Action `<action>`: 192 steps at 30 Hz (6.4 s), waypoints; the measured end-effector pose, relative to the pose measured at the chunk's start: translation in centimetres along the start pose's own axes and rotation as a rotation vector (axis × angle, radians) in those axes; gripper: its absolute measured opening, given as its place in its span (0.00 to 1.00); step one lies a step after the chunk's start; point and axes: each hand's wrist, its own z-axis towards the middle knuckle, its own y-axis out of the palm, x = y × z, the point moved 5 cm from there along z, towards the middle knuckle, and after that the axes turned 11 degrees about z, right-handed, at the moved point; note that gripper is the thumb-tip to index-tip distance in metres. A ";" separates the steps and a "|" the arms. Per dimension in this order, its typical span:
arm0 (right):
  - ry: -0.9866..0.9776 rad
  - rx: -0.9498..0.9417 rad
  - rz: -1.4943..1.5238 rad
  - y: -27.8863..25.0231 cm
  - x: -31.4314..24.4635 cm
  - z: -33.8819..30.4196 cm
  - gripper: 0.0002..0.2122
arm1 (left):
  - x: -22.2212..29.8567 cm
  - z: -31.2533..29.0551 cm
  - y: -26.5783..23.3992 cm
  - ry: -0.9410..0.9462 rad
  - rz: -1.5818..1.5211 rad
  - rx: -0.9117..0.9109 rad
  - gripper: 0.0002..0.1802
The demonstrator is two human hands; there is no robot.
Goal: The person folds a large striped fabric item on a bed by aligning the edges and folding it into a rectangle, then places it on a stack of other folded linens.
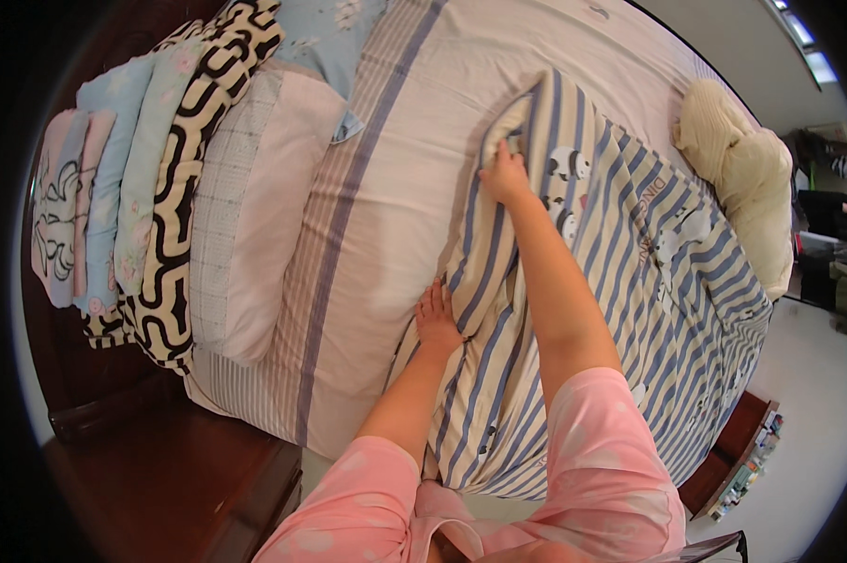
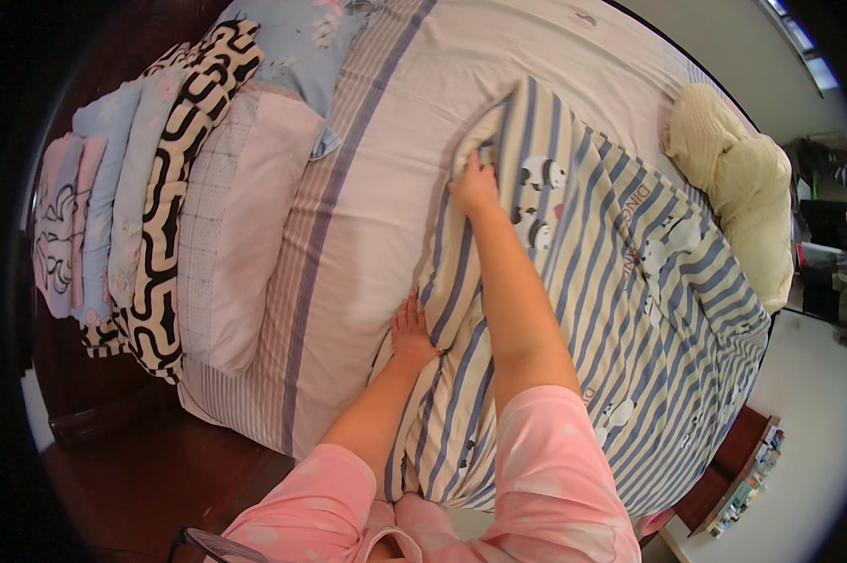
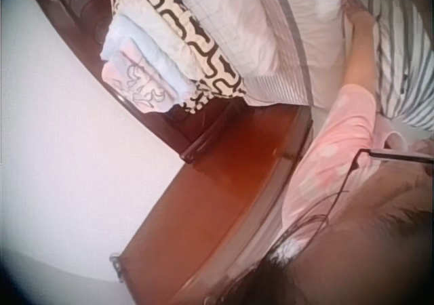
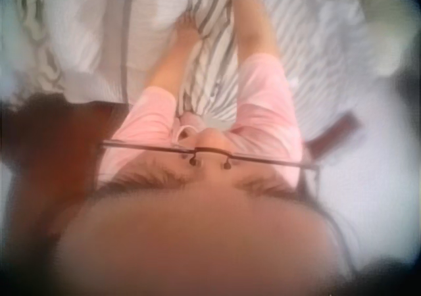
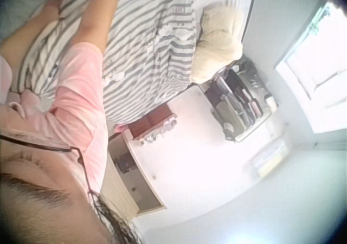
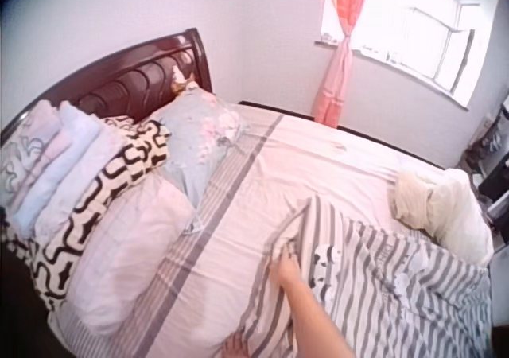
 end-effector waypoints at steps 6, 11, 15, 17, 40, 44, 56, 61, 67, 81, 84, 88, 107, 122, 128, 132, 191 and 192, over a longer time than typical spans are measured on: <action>0.018 0.240 -0.140 -1.6 1.9 -3.0 0.37 | -0.5 -0.1 0.2 -0.026 0.037 -0.103 0.58; 0.125 0.177 0.221 -2.3 4.1 -3.7 0.42 | -0.3 0.1 0.4 -0.035 0.049 -0.030 0.58; 0.319 0.158 -0.090 -1.5 1.5 -5.3 0.42 | -0.8 -0.2 0.3 -0.023 -0.035 -0.014 0.57; 0.346 0.156 -0.115 -1.0 0.4 -5.9 0.43 | -1.4 -0.3 -0.4 0.003 -0.107 0.057 0.48; -0.507 -0.144 -0.227 6.2 -9.4 -3.4 0.12 | -7.8 2.1 -7.1 -0.114 -0.061 0.028 0.54; -0.647 -0.023 -0.686 -1.4 -2.9 -1.2 0.10 | -7.7 3.4 -6.6 -0.091 -0.102 -0.071 0.52; -0.005 0.310 -0.077 -10.8 6.3 2.6 0.11 | -7.8 4.6 -6.9 -0.098 -0.039 -0.069 0.51; 0.427 -0.153 0.686 1.3 0.5 3.4 0.22 | -7.7 4.6 -6.5 -0.085 -0.018 -0.053 0.52; -0.035 -0.034 0.398 7.1 -9.3 4.7 0.34 | -7.8 4.5 -6.0 -0.070 -0.055 0.019 0.52; -0.378 -0.080 0.547 10.9 -4.7 -3.6 0.30 | -7.9 4.6 -4.7 -0.118 0.052 0.091 0.50; -0.342 -0.103 0.051 10.0 -1.1 -12.7 0.28 | -7.5 4.4 -6.1 -0.162 -0.027 0.017 0.46; -0.330 -0.067 -0.297 11.4 2.5 -25.0 0.29 | -7.4 5.0 -4.8 -0.188 -0.002 0.082 0.46; -0.009 -0.421 -0.519 13.2 8.1 -54.5 0.43 | -6.4 -23.1 2.5 -0.021 0.336 0.143 0.48; 0.137 -0.644 -0.626 15.7 10.2 -60.8 0.46 | -25.0 -25.6 -0.3 -0.193 0.347 0.389 0.32; 0.184 -0.700 -0.616 16.0 11.8 -59.7 0.48 | -19.1 -33.1 2.4 0.248 0.217 0.201 0.28; 0.265 -0.772 -0.600 16.2 11.0 -59.2 0.47 | -25.5 -36.5 3.5 0.051 0.299 0.054 0.37; 0.042 -0.298 0.211 20.7 -0.8 -54.6 0.11 | -41.1 -41.4 -4.4 -0.555 -1.642 0.245 0.26; 0.009 -0.319 0.303 21.5 -4.5 -54.3 0.10 | -41.8 -41.7 -4.5 -0.572 -1.599 0.250 0.25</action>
